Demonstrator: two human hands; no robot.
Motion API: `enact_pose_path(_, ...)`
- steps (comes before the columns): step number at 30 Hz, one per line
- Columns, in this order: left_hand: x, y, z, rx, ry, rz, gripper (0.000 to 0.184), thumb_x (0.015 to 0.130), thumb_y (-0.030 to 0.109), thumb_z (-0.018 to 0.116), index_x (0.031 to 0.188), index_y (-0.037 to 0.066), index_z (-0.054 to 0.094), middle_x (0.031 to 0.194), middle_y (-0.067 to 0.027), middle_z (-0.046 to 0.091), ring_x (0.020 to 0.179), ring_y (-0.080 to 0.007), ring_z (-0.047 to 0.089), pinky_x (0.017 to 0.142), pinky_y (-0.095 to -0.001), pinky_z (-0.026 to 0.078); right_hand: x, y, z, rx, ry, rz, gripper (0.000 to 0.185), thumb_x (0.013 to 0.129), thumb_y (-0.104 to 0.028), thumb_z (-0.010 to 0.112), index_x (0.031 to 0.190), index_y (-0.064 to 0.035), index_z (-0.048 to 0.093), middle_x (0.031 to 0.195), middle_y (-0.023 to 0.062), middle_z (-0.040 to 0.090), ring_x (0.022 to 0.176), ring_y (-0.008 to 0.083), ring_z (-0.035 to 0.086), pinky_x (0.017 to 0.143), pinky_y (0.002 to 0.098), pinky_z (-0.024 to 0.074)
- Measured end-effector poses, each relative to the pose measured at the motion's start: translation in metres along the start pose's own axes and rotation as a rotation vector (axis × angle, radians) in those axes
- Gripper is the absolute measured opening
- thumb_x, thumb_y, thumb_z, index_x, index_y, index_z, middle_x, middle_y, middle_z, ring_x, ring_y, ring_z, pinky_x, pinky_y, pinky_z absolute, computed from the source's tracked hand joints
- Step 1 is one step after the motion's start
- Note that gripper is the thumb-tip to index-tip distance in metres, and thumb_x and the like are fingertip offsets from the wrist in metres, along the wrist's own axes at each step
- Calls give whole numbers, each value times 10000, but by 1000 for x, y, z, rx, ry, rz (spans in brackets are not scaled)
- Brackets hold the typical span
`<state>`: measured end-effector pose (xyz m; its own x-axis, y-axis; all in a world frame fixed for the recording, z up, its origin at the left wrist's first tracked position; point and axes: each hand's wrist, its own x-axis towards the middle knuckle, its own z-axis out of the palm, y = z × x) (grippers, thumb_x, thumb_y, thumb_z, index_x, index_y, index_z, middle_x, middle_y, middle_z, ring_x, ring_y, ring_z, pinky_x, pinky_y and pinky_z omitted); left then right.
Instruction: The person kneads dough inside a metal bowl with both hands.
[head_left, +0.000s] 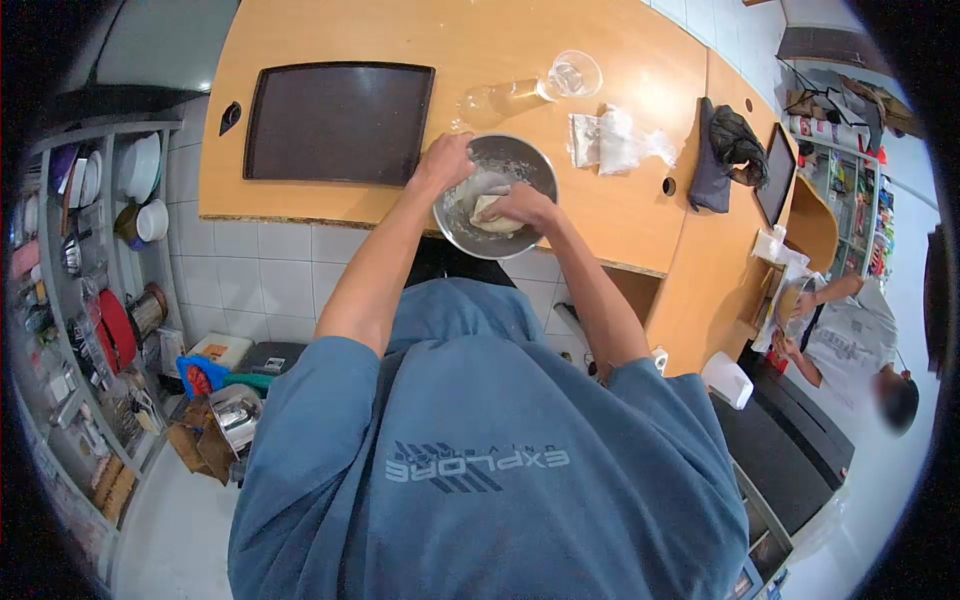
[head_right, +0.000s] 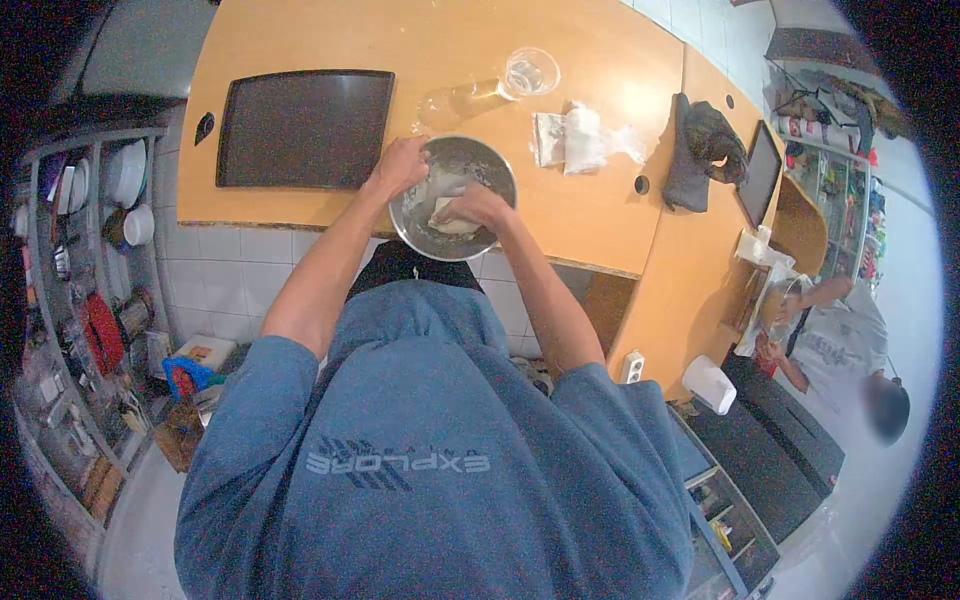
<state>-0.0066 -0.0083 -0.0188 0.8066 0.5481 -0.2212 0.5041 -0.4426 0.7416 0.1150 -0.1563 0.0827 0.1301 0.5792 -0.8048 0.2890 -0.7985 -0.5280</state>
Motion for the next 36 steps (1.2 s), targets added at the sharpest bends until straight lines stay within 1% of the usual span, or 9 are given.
enact_pose_path(3, -1, -1, 1, -13, 20, 2, 186, 802, 76, 615, 964, 9, 678, 881, -292, 693, 888, -468, 678, 809, -534, 549, 35, 22, 18, -297, 163, 39, 595, 659, -455, 840, 1027, 7, 765, 1049, 263, 731, 944, 354, 733, 847, 431, 586)
enact_pose_path(6, -3, 3, -1, -5, 21, 2, 234, 800, 59, 600, 1009, -18, 673, 882, -303, 684, 883, -473, 673, 811, -536, 536, 38, 16, 36, -362, 269, 132, 560, 742, -443, 784, 1108, -21, 744, 1120, 286, 703, 1114, 401, 672, 909, 473, 560)
enact_pose_path(9, -2, 5, -1, 21, 10, -6, 260, 809, 58, 599, 1045, -30, 664, 886, -309, 680, 884, -479, 670, 812, -541, 531, 41, 14, 64, -506, 537, -12, 386, 803, -343, 716, 1009, -18, 748, 1043, 240, 723, 1059, 390, 682, 855, 532, 562)
enact_pose_path(12, -3, 9, -5, 13, -7, -29, 261, 821, 69, 608, 1060, -24, 658, 894, -313, 679, 894, -486, 667, 810, -551, 530, 44, 19, 83, -568, 757, -241, 262, 790, -264, 683, 873, -16, 709, 890, 213, 709, 873, 405, 679, 781, 510, 561)
enact_pose_path(15, -5, 11, -7, -8, -8, -25, 257, 829, 80, 616, 1065, -14, 654, 897, -318, 677, 905, -490, 666, 806, -558, 529, 50, 31, 93, -612, 921, -382, 225, 815, -267, 675, 835, -43, 668, 880, 183, 683, 886, 368, 657, 757, 501, 532)
enact_pose_path(21, -5, 12, -7, 24, -35, -64, 276, 827, 74, 612, 1084, -12, 663, 885, -327, 674, 897, -494, 666, 808, -548, 537, 69, 32, 80, -622, 876, -401, 184, 862, -241, 624, 828, -63, 596, 884, 158, 647, 899, 353, 641, 749, 504, 512)
enact_pose_path(27, -7, 13, -7, 14, -16, -36, 296, 819, 74, 613, 1091, -28, 672, 898, -336, 674, 897, -497, 667, 818, -548, 538, 79, 31, 80, -606, 884, -310, 222, 877, -274, 618, 916, -57, 645, 964, 142, 673, 975, 330, 656, 757, 480, 558)
enact_pose_path(33, -5, 14, -9, 21, -15, -31, 316, 809, 60, 610, 1104, -31, 674, 890, -328, 677, 893, -491, 668, 820, -544, 540, 74, 30, 48, -183, 569, -152, 340, 923, -320, 606, 994, 3, 685, 922, 290, 698, 910, 472, 676, 814, 548, 537)
enact_pose_path(36, -7, 13, -8, 10, -11, -13, 316, 802, 59, 609, 1097, -35, 673, 881, -322, 678, 883, -489, 669, 819, -542, 541, 72, 50, 39, -135, 593, -284, 369, 918, -345, 633, 1047, -4, 695, 903, 319, 684, 903, 499, 664, 834, 553, 524)
